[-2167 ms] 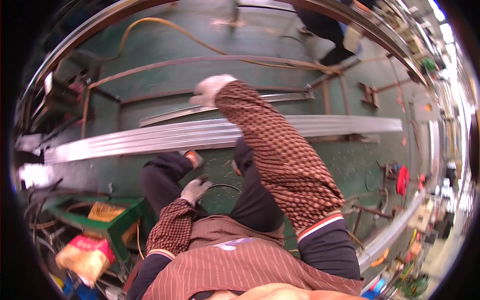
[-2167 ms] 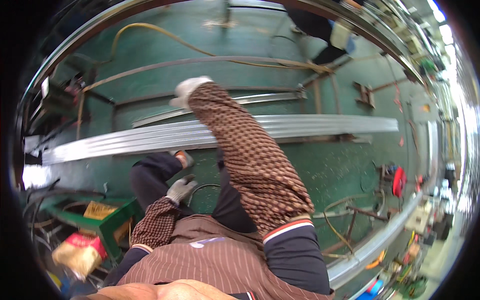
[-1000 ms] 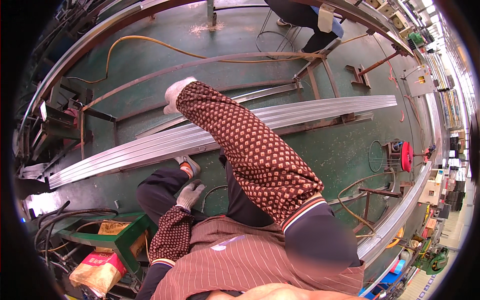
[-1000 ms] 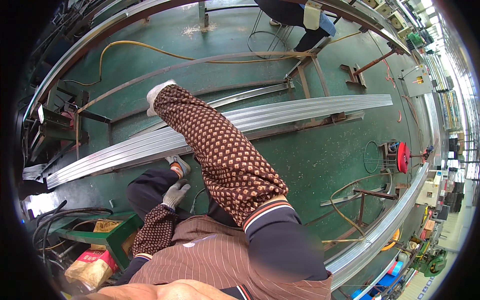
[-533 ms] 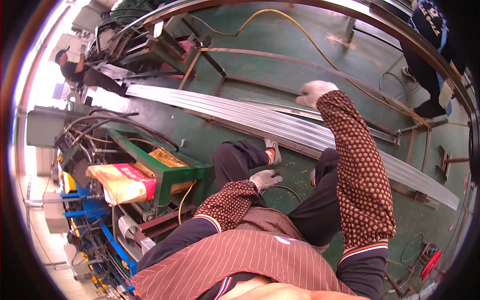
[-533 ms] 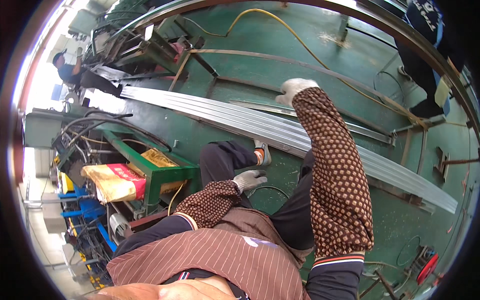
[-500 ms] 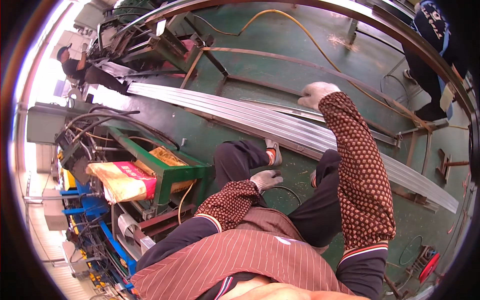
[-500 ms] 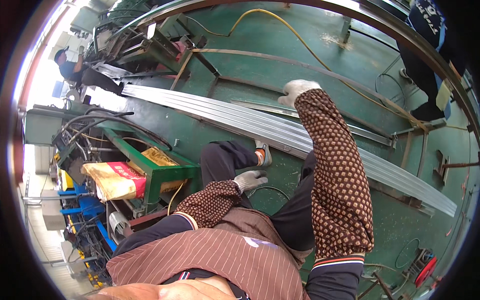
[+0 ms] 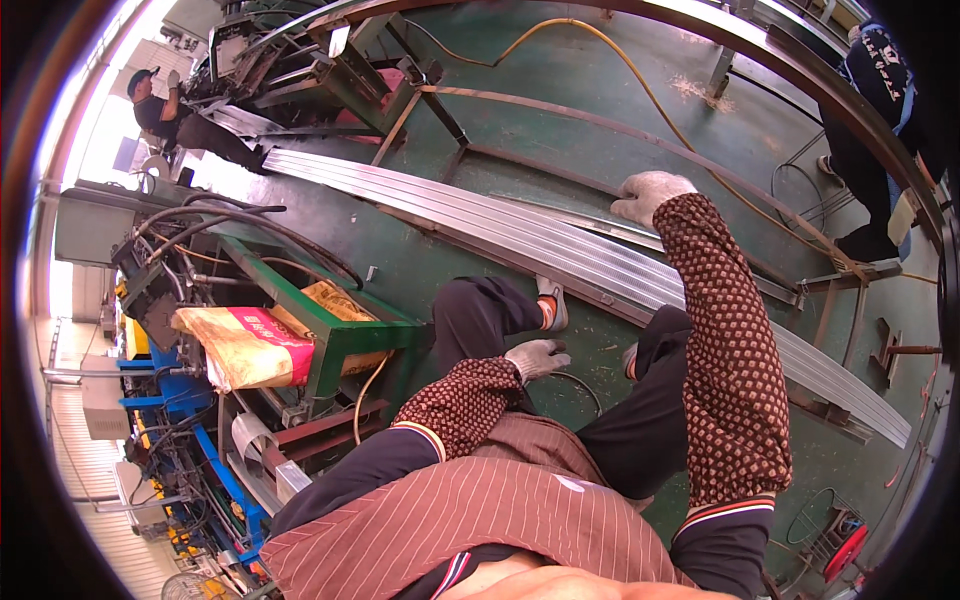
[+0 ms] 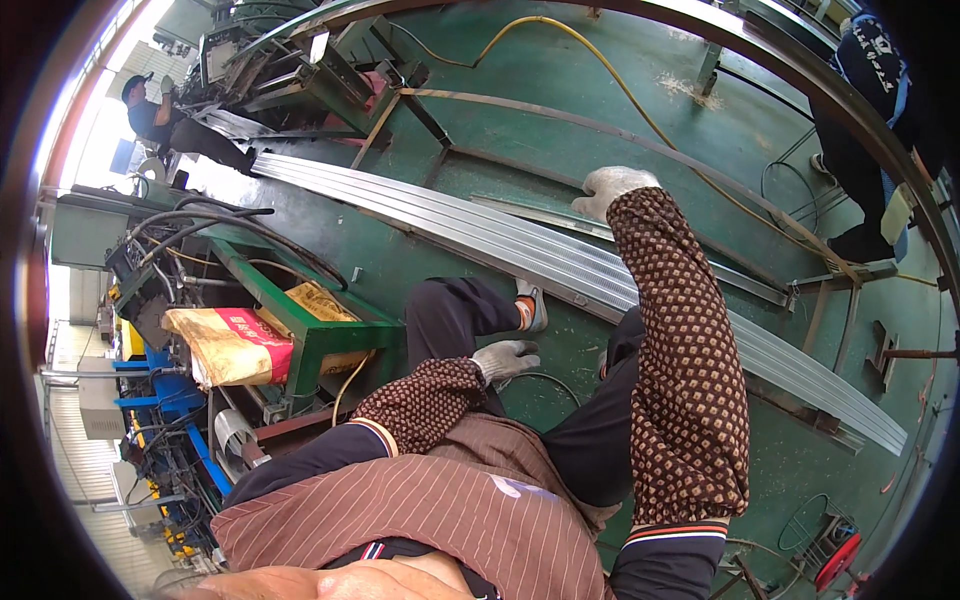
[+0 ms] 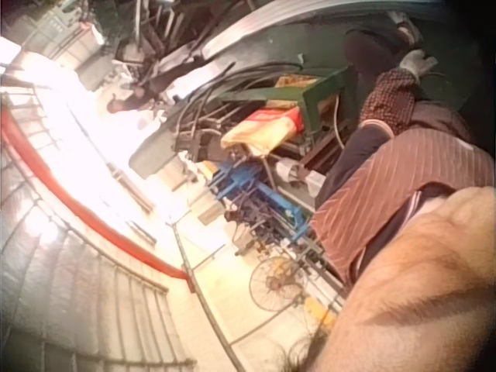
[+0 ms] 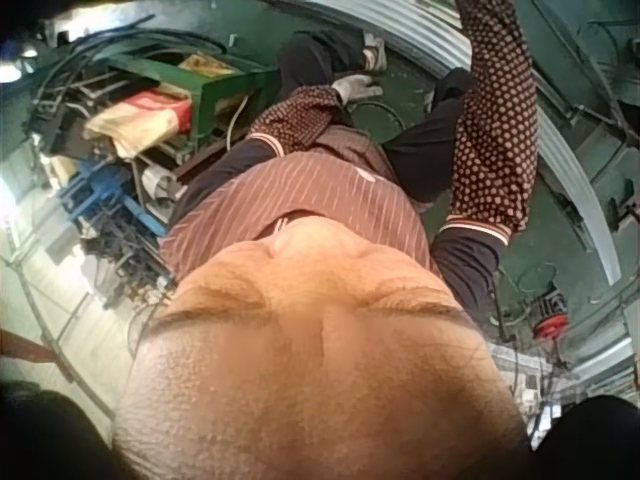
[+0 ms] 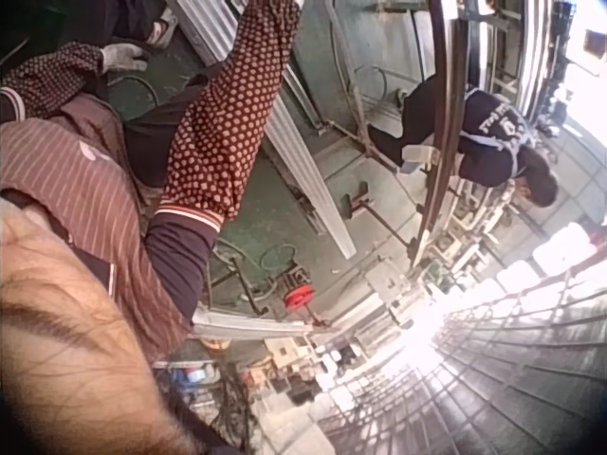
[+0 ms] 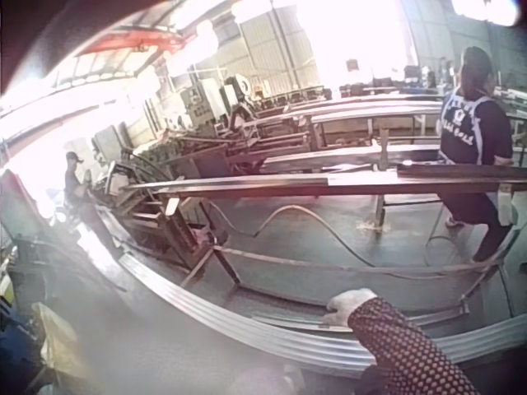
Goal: The recorder is seen picking up, moving, and organizing long aluminum profiles within a factory setting.
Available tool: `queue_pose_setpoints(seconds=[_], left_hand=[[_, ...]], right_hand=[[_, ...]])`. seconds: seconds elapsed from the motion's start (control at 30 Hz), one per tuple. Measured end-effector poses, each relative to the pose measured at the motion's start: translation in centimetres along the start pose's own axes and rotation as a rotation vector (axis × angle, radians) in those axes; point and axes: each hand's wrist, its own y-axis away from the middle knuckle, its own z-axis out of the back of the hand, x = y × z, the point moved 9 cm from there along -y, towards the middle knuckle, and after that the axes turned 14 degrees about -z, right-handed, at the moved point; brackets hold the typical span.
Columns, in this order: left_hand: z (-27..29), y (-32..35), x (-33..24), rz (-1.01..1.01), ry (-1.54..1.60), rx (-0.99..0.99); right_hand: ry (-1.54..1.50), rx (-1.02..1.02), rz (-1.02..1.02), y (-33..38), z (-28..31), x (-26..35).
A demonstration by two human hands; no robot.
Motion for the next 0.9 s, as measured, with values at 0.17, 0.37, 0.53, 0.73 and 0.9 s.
queue_pose_setpoints(seconds=[0.17, 0.37, 0.53, 0.73, 0.9], left_hand=[[0.2, 0.4, -0.6, 0.055, 0.025, 0.015], [0.6, 0.8, -1.6, 0.056, -0.026, 0.029], [0.4, 0.6, -0.8, 0.072, 0.032, 0.015], [0.5, 0.6, -0.7, 0.085, 0.003, 0.013], [0.3, 0.7, -0.6, 0.09, 0.023, 0.016]], right_hand=[[-0.006, -0.018, -0.013, 0.2, 0.2, -0.6], [-0.006, -0.001, -0.028, 0.6, 0.2, -0.6], [0.0, -0.002, -0.024, 0.1, 0.0, -0.5], [-0.036, -0.003, -0.024, 0.1, 0.1, -0.5], [0.009, -0.006, -0.011, -0.1, 0.0, -0.4]])
